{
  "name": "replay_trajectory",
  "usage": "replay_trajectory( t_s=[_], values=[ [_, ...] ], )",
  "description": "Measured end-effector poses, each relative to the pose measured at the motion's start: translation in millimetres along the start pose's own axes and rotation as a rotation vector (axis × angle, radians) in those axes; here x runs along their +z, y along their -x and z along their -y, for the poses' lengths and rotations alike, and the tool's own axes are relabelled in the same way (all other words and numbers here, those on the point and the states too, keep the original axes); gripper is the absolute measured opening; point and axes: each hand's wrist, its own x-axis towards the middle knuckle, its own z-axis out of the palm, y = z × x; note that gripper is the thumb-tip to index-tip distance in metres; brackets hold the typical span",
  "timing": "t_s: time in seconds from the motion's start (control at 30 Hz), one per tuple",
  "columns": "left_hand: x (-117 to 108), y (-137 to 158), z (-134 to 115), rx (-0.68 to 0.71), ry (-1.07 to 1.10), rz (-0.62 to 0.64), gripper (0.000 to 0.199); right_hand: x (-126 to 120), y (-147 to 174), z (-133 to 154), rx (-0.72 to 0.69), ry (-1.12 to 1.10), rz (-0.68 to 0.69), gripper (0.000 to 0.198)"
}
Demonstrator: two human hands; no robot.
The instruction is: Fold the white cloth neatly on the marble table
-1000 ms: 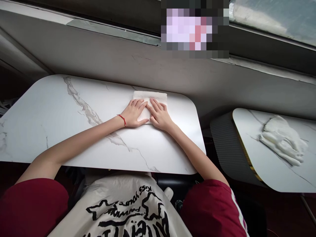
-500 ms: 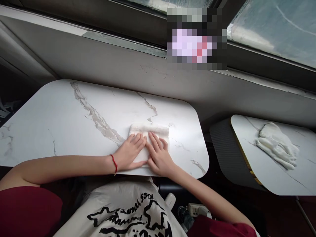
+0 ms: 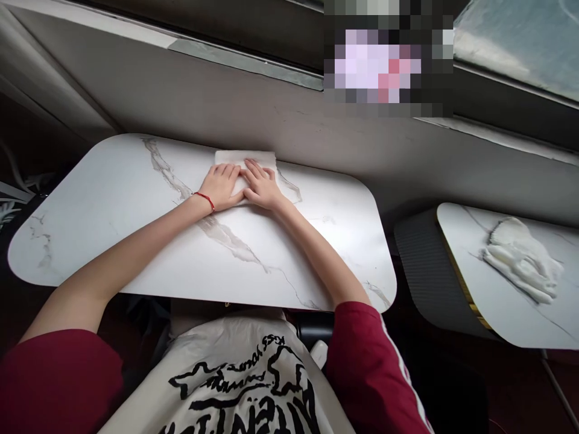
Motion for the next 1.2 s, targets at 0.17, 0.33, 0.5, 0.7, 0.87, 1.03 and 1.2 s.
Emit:
replay_trajectory(
  t_s=[0.17, 0.33, 0.5, 0.7, 0.87, 1.03, 1.2],
  values=[
    [-2, 4, 34, -0.09, -0.018, -0.039, 0.057, 16, -42, 22, 0.001, -0.036, -0.065, 0.061],
    [-11, 13, 44, -0.118, -0.056, -0.055, 0.046, 25, -46, 42, 0.018, -0.02, -0.1, 0.061],
    [-22, 32, 24, -0.153, -0.071, -0.022, 0.045, 20, -24, 59, -0.036, 0.008, -0.075, 0.062],
    [-40, 114, -22, -0.04, -0.193, 0.074, 0.048, 12, 68, 131, -0.037, -0.007, -0.069, 0.069],
    [-45, 193, -49, 0.014, -0.174, -0.008, 0.048, 8, 137, 183, -0.15, -0.009, -0.001, 0.078],
    [-56, 192, -13, 0.032, -0.147, 0.023, 0.046, 5, 93, 182, -0.298, 0.021, 0.045, 0.08],
    [-60, 140, 50, -0.08, -0.151, 0.063, 0.04, 17, 0, 161, -0.368, 0.05, -0.025, 0.074]
  ],
)
